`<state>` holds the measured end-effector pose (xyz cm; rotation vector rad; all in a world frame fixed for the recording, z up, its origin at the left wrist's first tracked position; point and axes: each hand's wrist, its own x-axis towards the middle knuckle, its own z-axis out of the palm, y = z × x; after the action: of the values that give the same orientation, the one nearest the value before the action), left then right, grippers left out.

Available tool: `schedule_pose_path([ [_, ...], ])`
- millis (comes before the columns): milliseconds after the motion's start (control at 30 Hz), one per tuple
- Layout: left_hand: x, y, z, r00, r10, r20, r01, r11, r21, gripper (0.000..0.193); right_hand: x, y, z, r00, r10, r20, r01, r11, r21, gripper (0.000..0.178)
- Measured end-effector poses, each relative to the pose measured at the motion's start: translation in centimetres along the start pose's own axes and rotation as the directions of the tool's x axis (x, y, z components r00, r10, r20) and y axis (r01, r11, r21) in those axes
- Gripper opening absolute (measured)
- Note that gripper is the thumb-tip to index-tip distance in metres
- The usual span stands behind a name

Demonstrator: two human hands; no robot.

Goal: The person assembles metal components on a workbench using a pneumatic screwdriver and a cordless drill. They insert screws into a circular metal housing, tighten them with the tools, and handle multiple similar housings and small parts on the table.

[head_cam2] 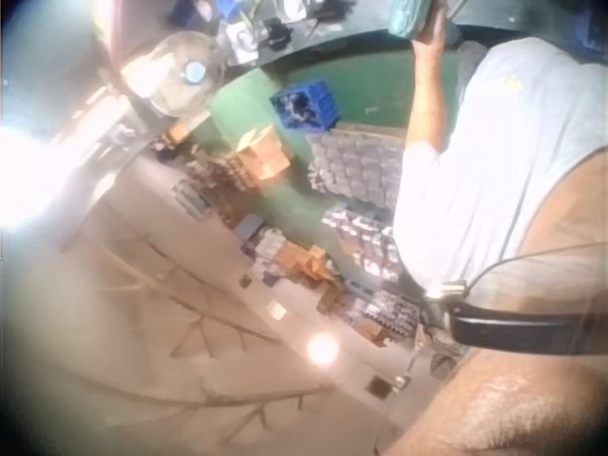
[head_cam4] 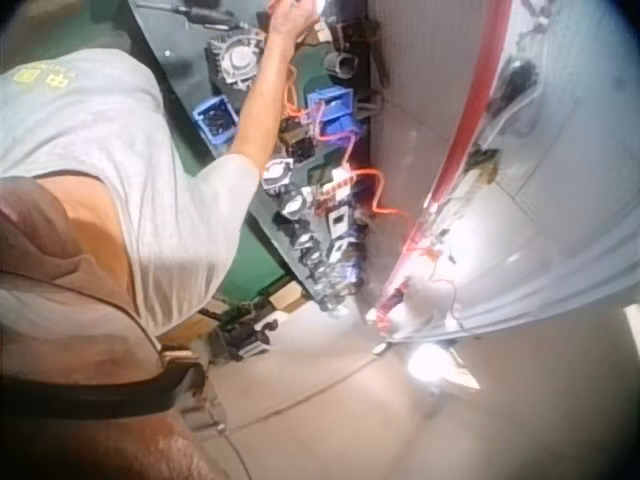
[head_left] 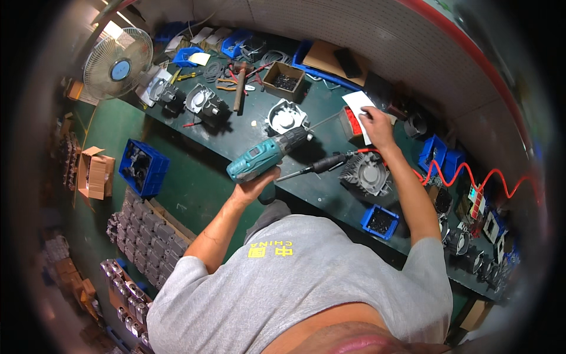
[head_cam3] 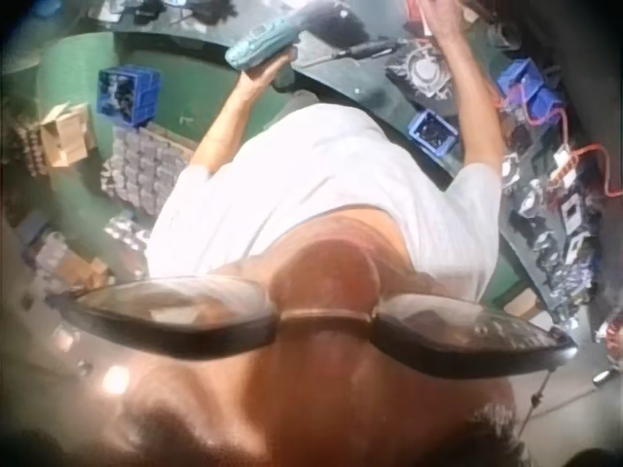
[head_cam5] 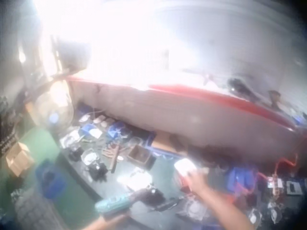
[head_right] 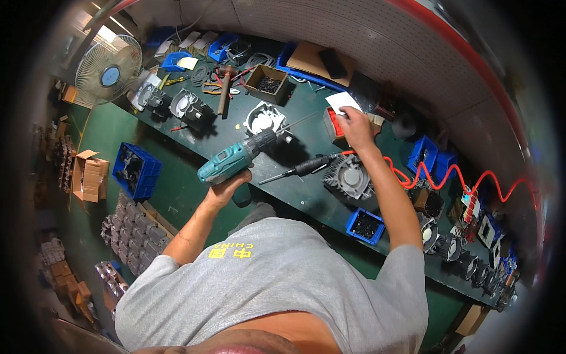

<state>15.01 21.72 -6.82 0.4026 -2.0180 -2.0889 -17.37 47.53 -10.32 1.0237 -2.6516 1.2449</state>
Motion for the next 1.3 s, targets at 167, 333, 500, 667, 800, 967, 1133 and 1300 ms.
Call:
schedule_pose_path([
  [167, 1.3, -1.3, -6.0, 0.982, -0.111, -0.151, 0.098, 0.991, -0.088, 0.028, 10.6, -2.4, 11.0, 0.957, -0.218, 0.190, 0.235, 0.969, -0.074, 0.022],
  [333, 1.4, -3.4, -13.3, 0.943, -0.224, -0.248, 0.214, 0.975, -0.065, 0.031, 19.5, -2.5, 21.9, 0.872, -0.172, 0.458, 0.340, 0.886, -0.315, 0.018],
  [500, 0.4, -5.5, -18.2, 0.872, -0.380, -0.307, 0.370, 0.924, -0.092, 0.038, 23.7, -0.3, 30.6, 0.807, -0.016, 0.591, 0.330, 0.841, -0.428, 0.020],
  [667, 0.3, -6.2, -20.4, 0.830, -0.460, -0.314, 0.422, 0.888, -0.186, 0.040, 24.6, 2.7, 35.0, 0.783, 0.124, 0.609, 0.239, 0.845, -0.479, 0.022],
  [800, 1.2, -6.4, -21.5, 0.828, -0.478, -0.292, 0.433, 0.877, -0.209, 0.041, 25.2, 2.4, 35.3, 0.762, 0.218, 0.610, 0.187, 0.828, -0.529, 0.020],
  [967, 2.7, -6.6, -22.4, 0.862, -0.438, -0.257, 0.395, 0.896, -0.202, 0.042, 24.4, 2.2, 33.8, 0.928, 0.021, 0.372, 0.133, 0.915, -0.382, 0.026],
  [1133, 5.0, -6.9, -23.1, 0.910, -0.372, -0.184, 0.346, 0.925, -0.160, 0.038, 23.0, -3.1, 27.6, 0.904, 0.369, 0.215, -0.427, 0.807, 0.408, 0.018],
  [1300, 9.3, -6.9, -22.1, 0.947, -0.321, 0.017, 0.321, 0.943, -0.092, 0.038, 13.4, -9.0, 18.0, 0.777, 0.574, 0.260, -0.416, 0.157, 0.896, 0.018],
])
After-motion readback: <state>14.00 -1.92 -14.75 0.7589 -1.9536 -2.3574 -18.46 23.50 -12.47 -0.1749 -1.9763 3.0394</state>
